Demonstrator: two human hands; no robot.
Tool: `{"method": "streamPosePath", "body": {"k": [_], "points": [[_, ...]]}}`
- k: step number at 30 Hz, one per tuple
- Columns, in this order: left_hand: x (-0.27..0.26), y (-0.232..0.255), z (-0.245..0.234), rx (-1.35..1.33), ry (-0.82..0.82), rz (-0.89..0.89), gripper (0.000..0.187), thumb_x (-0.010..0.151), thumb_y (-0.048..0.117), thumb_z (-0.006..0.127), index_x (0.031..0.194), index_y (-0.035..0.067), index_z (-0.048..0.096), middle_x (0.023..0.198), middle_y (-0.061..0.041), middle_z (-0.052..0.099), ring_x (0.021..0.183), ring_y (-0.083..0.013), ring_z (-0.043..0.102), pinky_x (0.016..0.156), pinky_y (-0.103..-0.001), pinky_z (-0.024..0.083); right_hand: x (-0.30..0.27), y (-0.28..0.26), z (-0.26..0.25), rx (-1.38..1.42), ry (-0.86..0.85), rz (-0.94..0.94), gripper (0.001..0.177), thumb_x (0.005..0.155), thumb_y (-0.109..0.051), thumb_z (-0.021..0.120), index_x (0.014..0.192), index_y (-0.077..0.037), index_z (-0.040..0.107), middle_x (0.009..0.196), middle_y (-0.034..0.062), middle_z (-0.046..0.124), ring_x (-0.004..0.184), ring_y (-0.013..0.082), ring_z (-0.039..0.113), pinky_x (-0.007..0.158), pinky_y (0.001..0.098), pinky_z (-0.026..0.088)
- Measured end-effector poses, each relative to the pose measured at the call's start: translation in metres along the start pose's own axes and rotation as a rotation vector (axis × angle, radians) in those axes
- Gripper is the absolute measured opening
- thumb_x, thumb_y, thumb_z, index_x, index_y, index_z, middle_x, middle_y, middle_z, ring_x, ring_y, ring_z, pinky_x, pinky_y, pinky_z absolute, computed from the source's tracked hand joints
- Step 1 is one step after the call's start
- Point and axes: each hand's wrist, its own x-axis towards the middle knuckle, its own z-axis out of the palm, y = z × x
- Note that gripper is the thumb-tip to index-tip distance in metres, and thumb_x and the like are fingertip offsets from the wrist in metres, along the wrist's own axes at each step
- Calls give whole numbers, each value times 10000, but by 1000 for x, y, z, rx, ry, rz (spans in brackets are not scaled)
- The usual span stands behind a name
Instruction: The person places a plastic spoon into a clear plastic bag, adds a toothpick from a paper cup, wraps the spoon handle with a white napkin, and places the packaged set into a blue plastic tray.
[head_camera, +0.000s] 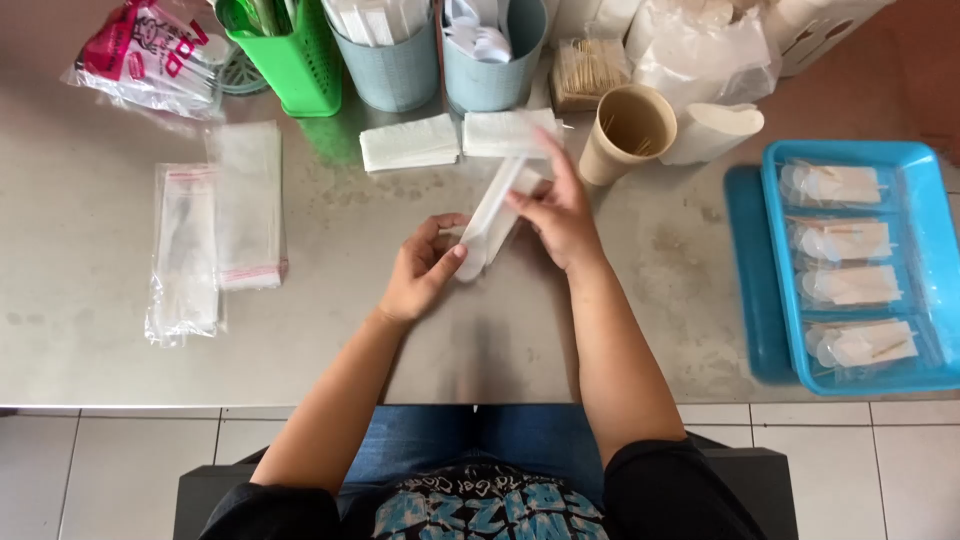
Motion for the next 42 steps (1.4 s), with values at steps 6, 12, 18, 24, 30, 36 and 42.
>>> {"method": "streamPosePath", "body": {"k": [6, 12, 18, 24, 30, 36, 42], "points": [[-1, 10, 3, 474, 172, 125, 623, 784, 117, 688, 1304, 33, 355, 849, -198, 568, 784, -321, 620, 729, -407, 523, 2, 38, -7, -195, -287, 157, 805, 670, 4, 776, 1324, -214, 360, 861, 156, 644, 697, 185, 667, 609, 295, 574], [0, 8, -4, 982, 81, 555, 419, 743, 355, 717, 1038, 83, 595, 1041, -97, 511, 1072, -320, 486, 890, -404, 397, -4, 13, 5, -726, -334, 256, 667, 680, -129, 768, 1221, -170, 381, 821, 99, 655, 704, 178, 654, 662, 296, 539], [-4, -11, 2, 1123, -39, 560, 329, 759, 470, 642, 947, 199, 648, 964, 23, 595, 1002, -200, 511, 927, -377, 348, -15, -15, 10, -1115, -369, 343, 616, 667, -180, 738, 1171, -165, 386, 701, 41, 638, 506, 187, 623, 624, 338, 511], [-4, -12, 0, 1123, -99, 530, 300, 771, 456, 629, 897, 183, 643, 1009, 16, 611, 1042, -201, 516, 980, -436, 302, -26, -81, 10, -1144, -161, 449, 446, 737, -266, 671, 1092, -42, 520, 825, 217, 632, 613, 296, 663, 677, 372, 505], [-4, -13, -4, 1026, -122, 534, 221, 733, 356, 675, 855, 173, 663, 989, -2, 633, 1046, -216, 542, 998, -460, 285, -7, -35, -88, -1216, 490, 164, 625, 625, -502, 793, 884, 0, 528, 699, 154, 611, 694, 317, 638, 602, 402, 518], [2, 7, -19, 920, 14, 563, 311, 754, 326, 663, 949, 84, 658, 1018, -109, 617, 1003, -311, 568, 901, -443, 404, 11, 0, -77, -784, 548, -212, 839, 543, -199, 883, 1176, -8, 366, 1117, 223, 514, 1077, 396, 514, 904, 464, 444], [-13, 21, -43, 944, 166, 470, 251, 776, 228, 674, 967, 65, 655, 1050, -133, 605, 985, -338, 572, 853, -415, 441, 19, 9, -70, -741, 651, -284, 737, 583, -205, 848, 1169, -73, 421, 1086, 150, 580, 1032, 369, 550, 872, 470, 475]]}}
